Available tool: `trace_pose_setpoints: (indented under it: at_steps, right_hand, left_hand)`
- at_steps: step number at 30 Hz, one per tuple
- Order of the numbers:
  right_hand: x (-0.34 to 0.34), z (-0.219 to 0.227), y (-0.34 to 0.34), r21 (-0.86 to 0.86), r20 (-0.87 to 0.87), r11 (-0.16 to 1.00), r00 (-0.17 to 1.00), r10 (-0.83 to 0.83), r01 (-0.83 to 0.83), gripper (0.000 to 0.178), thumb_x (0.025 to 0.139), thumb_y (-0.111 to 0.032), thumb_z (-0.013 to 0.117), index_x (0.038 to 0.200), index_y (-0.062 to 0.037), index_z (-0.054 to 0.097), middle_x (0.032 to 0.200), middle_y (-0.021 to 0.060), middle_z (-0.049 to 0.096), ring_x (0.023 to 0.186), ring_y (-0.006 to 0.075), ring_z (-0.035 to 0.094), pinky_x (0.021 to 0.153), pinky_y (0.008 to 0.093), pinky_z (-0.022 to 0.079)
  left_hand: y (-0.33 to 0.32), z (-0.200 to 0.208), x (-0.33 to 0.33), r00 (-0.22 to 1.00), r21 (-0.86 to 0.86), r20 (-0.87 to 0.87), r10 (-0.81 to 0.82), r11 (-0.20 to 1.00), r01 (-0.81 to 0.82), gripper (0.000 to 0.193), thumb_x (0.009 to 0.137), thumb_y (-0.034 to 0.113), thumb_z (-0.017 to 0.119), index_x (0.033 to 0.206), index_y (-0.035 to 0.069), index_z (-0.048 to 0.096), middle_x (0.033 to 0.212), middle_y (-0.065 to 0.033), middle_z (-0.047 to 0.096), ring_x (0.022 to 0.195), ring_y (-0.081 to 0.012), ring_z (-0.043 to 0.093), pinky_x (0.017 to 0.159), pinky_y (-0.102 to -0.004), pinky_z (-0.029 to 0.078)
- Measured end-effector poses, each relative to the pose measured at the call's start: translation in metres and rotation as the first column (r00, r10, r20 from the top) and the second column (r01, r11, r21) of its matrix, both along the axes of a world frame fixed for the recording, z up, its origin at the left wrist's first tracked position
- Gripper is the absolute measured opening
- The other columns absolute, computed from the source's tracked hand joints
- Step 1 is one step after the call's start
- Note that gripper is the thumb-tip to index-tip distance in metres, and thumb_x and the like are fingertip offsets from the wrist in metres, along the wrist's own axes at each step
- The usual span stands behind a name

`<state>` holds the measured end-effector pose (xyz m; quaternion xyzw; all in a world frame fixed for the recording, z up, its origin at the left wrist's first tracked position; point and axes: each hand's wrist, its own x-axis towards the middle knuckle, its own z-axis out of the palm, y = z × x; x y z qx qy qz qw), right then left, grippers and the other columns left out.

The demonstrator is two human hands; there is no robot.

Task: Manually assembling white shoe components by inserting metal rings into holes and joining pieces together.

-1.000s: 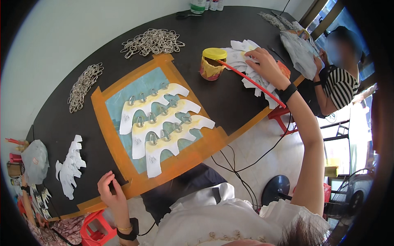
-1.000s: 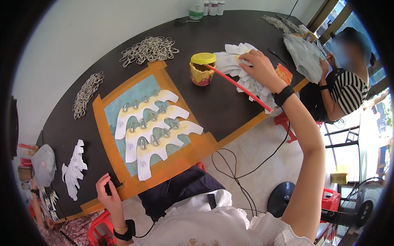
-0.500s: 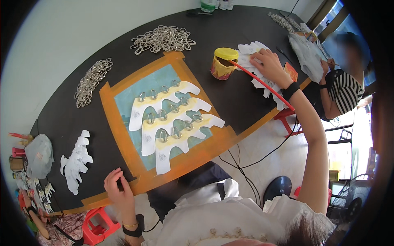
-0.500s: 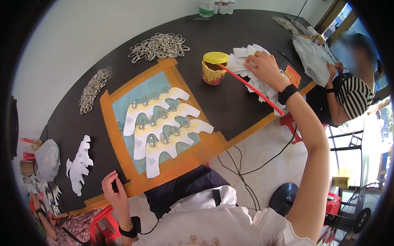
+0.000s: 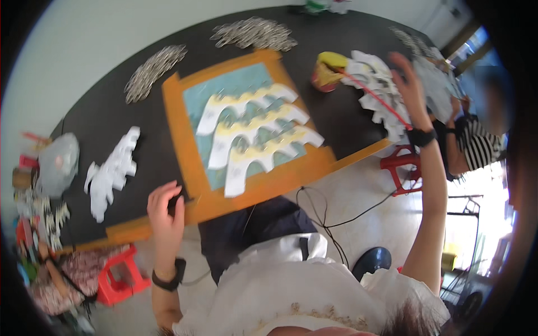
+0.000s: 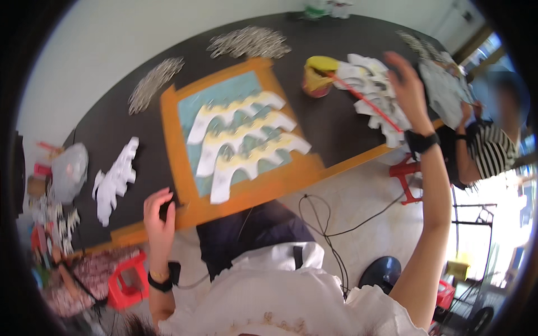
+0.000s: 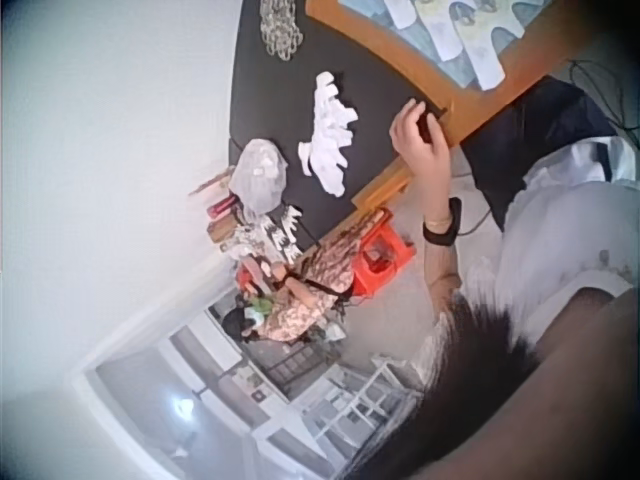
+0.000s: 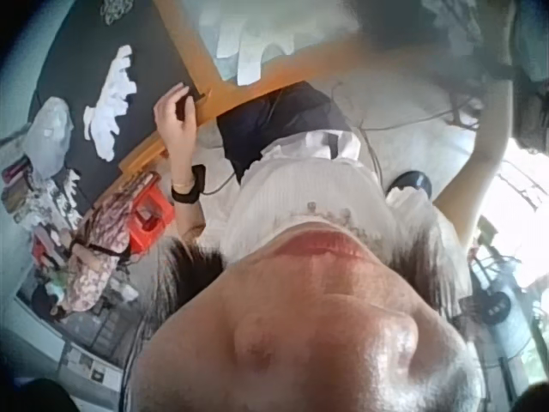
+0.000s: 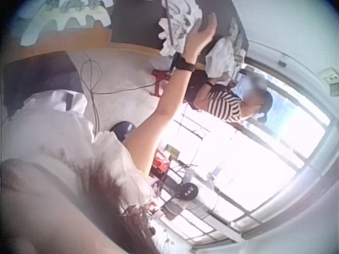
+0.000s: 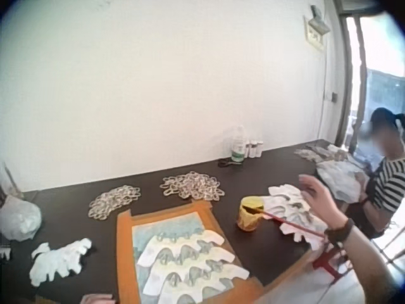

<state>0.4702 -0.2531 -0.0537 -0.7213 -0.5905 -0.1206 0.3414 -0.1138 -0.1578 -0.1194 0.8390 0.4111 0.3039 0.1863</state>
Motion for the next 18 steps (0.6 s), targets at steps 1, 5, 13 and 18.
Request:
trace_pose_setpoints:
  at_steps: [1, 5, 13, 18]
  right_hand:
    - [-0.011, 0.006, -0.009, 0.125, -0.149, 0.992, 0.989, -0.011, 0.03, 0.038, 0.094, -0.009, 0.052, 0.133, -0.0083, 0.048, 0.127, 0.007, 0.058, 0.117, 0.017, 0.053, 0.096, 0.029, 0.042]
    - [-0.067, 0.007, -0.066, 0.476, -0.344, 0.854, 0.938, -0.04, 0.211, 0.045, 0.096, -0.015, 0.052, 0.135, 0.003, 0.038, 0.118, 0.0147, 0.059, 0.112, 0.0197, 0.055, 0.096, 0.0298, 0.042]
    - [-0.161, -0.066, -0.123, 0.311, -0.519, 0.949, 0.847, 0.117, 0.06, 0.026, 0.096, -0.005, 0.049, 0.121, -0.0017, 0.044, 0.094, 0.0068, 0.054, 0.072, 0.0108, 0.051, 0.064, 0.023, 0.043]
    - [-0.226, -0.098, -0.12, 0.196, -0.755, 0.979, 0.627, 0.191, -0.062, 0.021, 0.094, 0.001, 0.049, 0.115, -0.0001, 0.05, 0.094, 0.0049, 0.054, 0.071, 0.0099, 0.053, 0.064, 0.0222, 0.045]
  left_hand:
    - [0.0, 0.004, -0.002, 1.0, -0.026, 0.012, -0.021, 0.999, 0.021, 0.018, 0.083, -0.001, 0.06, 0.101, 0.001, 0.061, 0.112, -0.0144, 0.061, 0.105, -0.0284, 0.057, 0.093, -0.0357, 0.043]
    - [0.01, 0.03, -0.004, 0.985, -0.255, 0.15, -0.087, 0.959, 0.124, 0.017, 0.086, 0.005, 0.061, 0.102, 0.0, 0.06, 0.112, -0.0131, 0.063, 0.103, -0.0234, 0.06, 0.09, -0.0329, 0.044]
    - [0.101, 0.049, 0.039, 0.981, -0.578, 0.068, -0.181, 0.794, 0.187, 0.032, 0.09, 0.024, 0.061, 0.112, 0.0, 0.059, 0.102, -0.0072, 0.064, 0.094, -0.0135, 0.06, 0.081, -0.0276, 0.048]
    - [0.163, 0.028, 0.102, 0.985, -0.842, 0.077, -0.152, 0.519, 0.146, 0.036, 0.09, 0.033, 0.06, 0.111, 0.005, 0.058, 0.104, -0.0021, 0.059, 0.091, -0.0109, 0.056, 0.074, -0.0243, 0.045]
